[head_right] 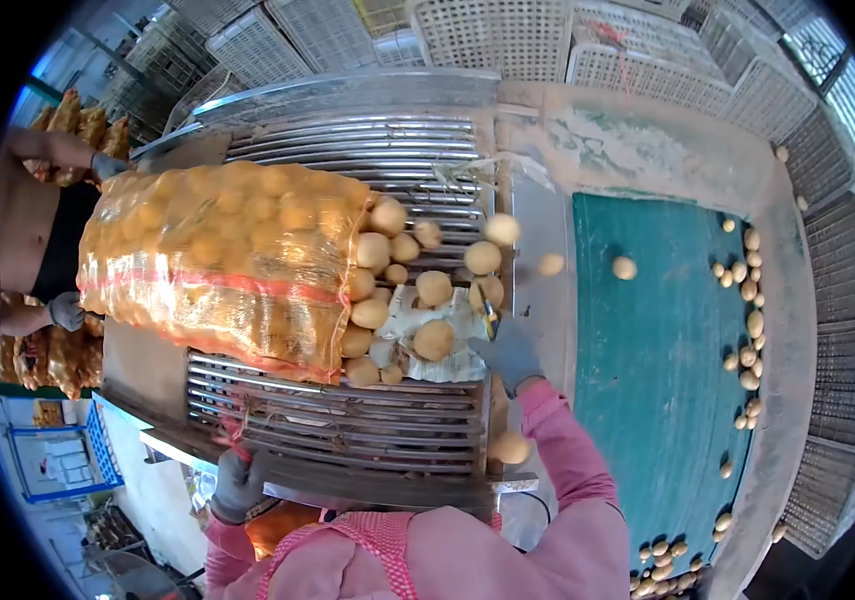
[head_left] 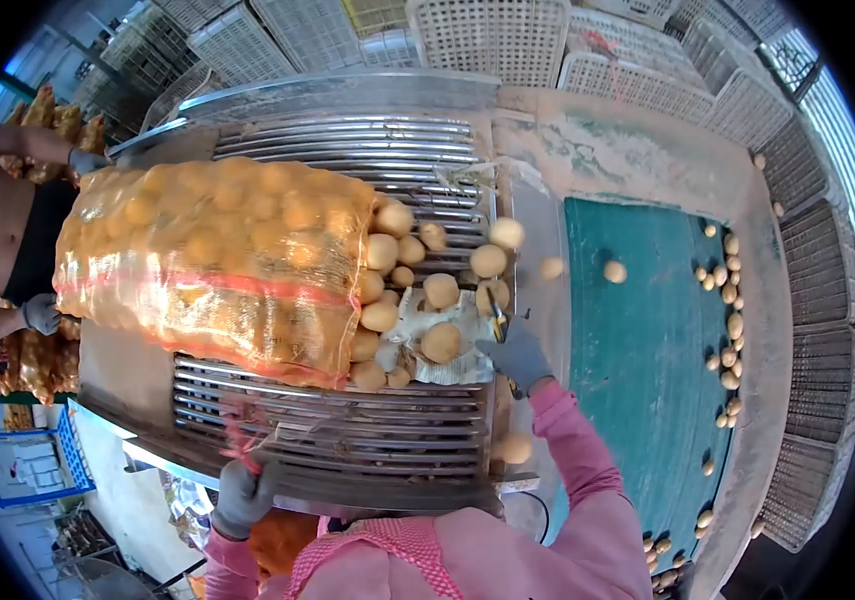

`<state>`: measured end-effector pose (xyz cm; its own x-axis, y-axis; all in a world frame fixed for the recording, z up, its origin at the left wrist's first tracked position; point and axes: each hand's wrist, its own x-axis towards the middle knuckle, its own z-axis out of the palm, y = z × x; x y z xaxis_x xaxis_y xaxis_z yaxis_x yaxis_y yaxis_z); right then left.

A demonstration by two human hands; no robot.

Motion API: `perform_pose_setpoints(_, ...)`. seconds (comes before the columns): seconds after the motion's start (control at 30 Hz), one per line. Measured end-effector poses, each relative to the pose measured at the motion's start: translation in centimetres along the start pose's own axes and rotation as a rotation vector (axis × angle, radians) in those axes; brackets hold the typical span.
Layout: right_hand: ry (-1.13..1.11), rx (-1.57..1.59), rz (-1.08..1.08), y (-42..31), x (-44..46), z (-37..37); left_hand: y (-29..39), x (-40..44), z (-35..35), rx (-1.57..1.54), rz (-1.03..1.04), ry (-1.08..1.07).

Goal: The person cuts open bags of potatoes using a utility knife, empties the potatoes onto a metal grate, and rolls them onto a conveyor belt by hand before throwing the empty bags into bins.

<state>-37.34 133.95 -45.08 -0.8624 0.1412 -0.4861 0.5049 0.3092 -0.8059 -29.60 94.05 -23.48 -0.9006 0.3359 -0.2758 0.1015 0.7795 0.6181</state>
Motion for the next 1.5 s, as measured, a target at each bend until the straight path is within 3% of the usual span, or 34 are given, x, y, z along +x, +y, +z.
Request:
perform_pose_setpoints(0.03, 0.062, -0.142, -0.147, 2.4, 0.1, 1.0, -1.3, -1.2, 0.5, 0.153, 0.004, 0.238)
perform_pose_setpoints(0.07, 0.123, -0.286, -0.293, 3.8, -0.5, 1.5, -3.5, -2.6, 1.6, 0.142, 0.013, 0.261)
perform_pose_setpoints(0.1, 0.131, -0.302, -0.316, 3.9, -1.9, 1.7, -6.2, -3.8, 3.0, 0.206, 0.045, 0.439)
perform_pose_setpoints(0.13, 0.097, 0.0, -0.209, 3.9, -3.1, 1.8, -8.0, -4.4, 4.0, 0.269, 0.072, 0.618)
perform_pose_setpoints(0.2, 0.078, 0.451, -0.05, 1.8, -5.4, 0.4, -8.5, -4.3, 4.5, 0.107, -0.048, 0.565)
perform_pose_setpoints(0.23, 0.101, 0.605, 0.004, 0.8, -6.7, -1.1, -7.8, -3.7, 4.7, 0.315, 0.115, 0.705)
perform_pose_setpoints(0.27, 0.166, 0.51, -0.098, 1.3, -6.7, -3.5, -7.6, -3.8, 4.8, 0.529, 0.276, 0.833)
perform_pose_setpoints(0.3, 0.233, 0.415, -0.197, 1.4, -6.9, -5.6, -9.9, -4.0, 5.7, 0.271, 0.286, 0.768)
perform_pose_setpoints(0.33, 0.307, 0.796, -0.254, -2.6, -9.8, -7.2, -10.4, -4.3, 5.9, 0.256, 0.284, 0.784)
perform_pose_setpoints(0.37, 0.396, 0.875, -0.29, -3.5, -10.6, -9.4, -10.7, -4.5, 6.1, 0.353, 0.308, 0.782)
perform_pose_setpoints(0.4, 0.616, 0.793, -0.471, -10.5, -14.0, -8.4, -11.2, -4.8, 6.4, 0.449, 0.327, 0.781)
perform_pose_setpoints(0.43, 0.648, 0.352, -0.524, -10.8, -14.1, -9.7, -13.0, -4.4, 7.8, 0.267, 0.376, 0.844)
perform_pose_setpoints(0.47, 0.623, 0.331, -0.55, -11.6, -14.9, -9.2, -12.4, -4.8, 7.8, 0.254, 0.353, 0.876)
perform_pose_setpoints(0.53, 0.662, 0.206, -0.698, -14.0, -16.3, -7.3, -10.6, -4.4, 7.5, -0.302, 0.346, 0.831)
perform_pose_setpoints(0.6, 0.502, 0.389, -0.934, -18.9, -19.0, -1.4, -9.1, -5.1, 7.3, -0.686, 0.157, 0.861)
perform_pose_setpoints(0.67, 0.229, 0.55, -0.931, -19.7, -19.7, 3.1, -10.0, -5.4, 6.5, -1.03, 0.336, 0.807)
perform_pose_setpoints(0.73, 0.068, 0.474, -1.038, -20.1, -19.8, 6.7, -9.5, -8.1, 5.0, -1.306, 0.289, 0.808)
perform_pose_setpoints(0.8, -0.061, 0.402, -0.966, -21.0, -21.4, 11.4, -12.8, -12.2, 4.0, -1.309, 0.313, 0.939)
perform_pose_setpoints(0.87, -0.076, 0.253, -1.017, -20.9, -21.0, 15.0, -17.2, -17.3, 3.8, -1.289, 0.238, 1.08)
perform_pose_setpoints(0.93, -0.252, 0.301, -1.049, -22.7, -21.6, 20.0, -21.3, -21.9, 3.4, -1.307, 0.123, 1.213)
perform_pose_setpoints(1.0, -0.35, 0.301, -0.919, -25.6, -25.0, 22.8, -23.0, -25.4, 3.5, -1.509, -0.112, 1.234)
perform_pose_setpoints(1.03, -0.383, 0.314, -0.97, -26.5, -24.7, 25.7, -25.2, -26.3, 3.3, -1.496, -0.228, 1.148)
perform_pose_setpoints(1.07, -0.448, 0.292, -0.966, -27.7, -25.3, 29.1, -29.3, -26.2, 5.3, -1.493, -0.196, 1.083)
perform_pose_setpoints(1.1, -0.548, 0.32, -0.949, -29.0, -26.3, 32.6, -31.8, -26.1, 6.5, -1.639, -0.372, 1.014)
perform_pose_setpoints(1.13, -0.641, 0.349, -0.928, -30.2, -27.0, 35.6, -32.8, -27.3, 5.9, -1.615, -0.672, 0.804)
perform_pose_setpoints(1.2, -0.776, 0.294, -0.914, -31.5, -28.1, 40.4, -36.9, -25.4, 13.3, -1.275, -0.915, 0.801)
perform_pose_setpoints(1.23, -0.81, 0.273, -0.926, -32.2, -29.6, 43.4, -38.1, -25.3, 15.8, -1.114, -0.852, 0.866)
perform_pose_setpoints(1.27, -0.835, 0.253, -0.939, -32.4, -30.9, 45.9, -37.7, -27.3, 13.7, -1.139, -0.86, 0.892)
perform_pose_setpoints(1.3, -0.795, 0.198, -0.946, -31.6, -31.0, 47.9, -37.0, -30.1, 11.6, -1.442, -0.6, 0.908)
perform_pose_setpoints(1.37, -0.951, 0.084, -0.869, -30.3, -32.1, 51.4, -33.6, -35.2, 7.8, -2.154, -0.045, 0.888)
perform_pose_setpoints(1.4, -1.027, 0.027, -0.835, -29.0, -32.1, 52.9, -33.3, -37.0, 7.4, -2.205, 0.496, 0.882)
perform_pose_setpoints(1.47, -1.268, 0.016, -0.77, -27.2, -33.2, 55.7, -31.6, -40.4, 4.3, -2.171, 0.655, 0.965)
perform_pose_setpoints(1.5, -1.398, -0.067, -0.804, -26.6, -33.8, 56.7, -31.0, -41.6, 3.8, -2.248, 0.534, 1.078)
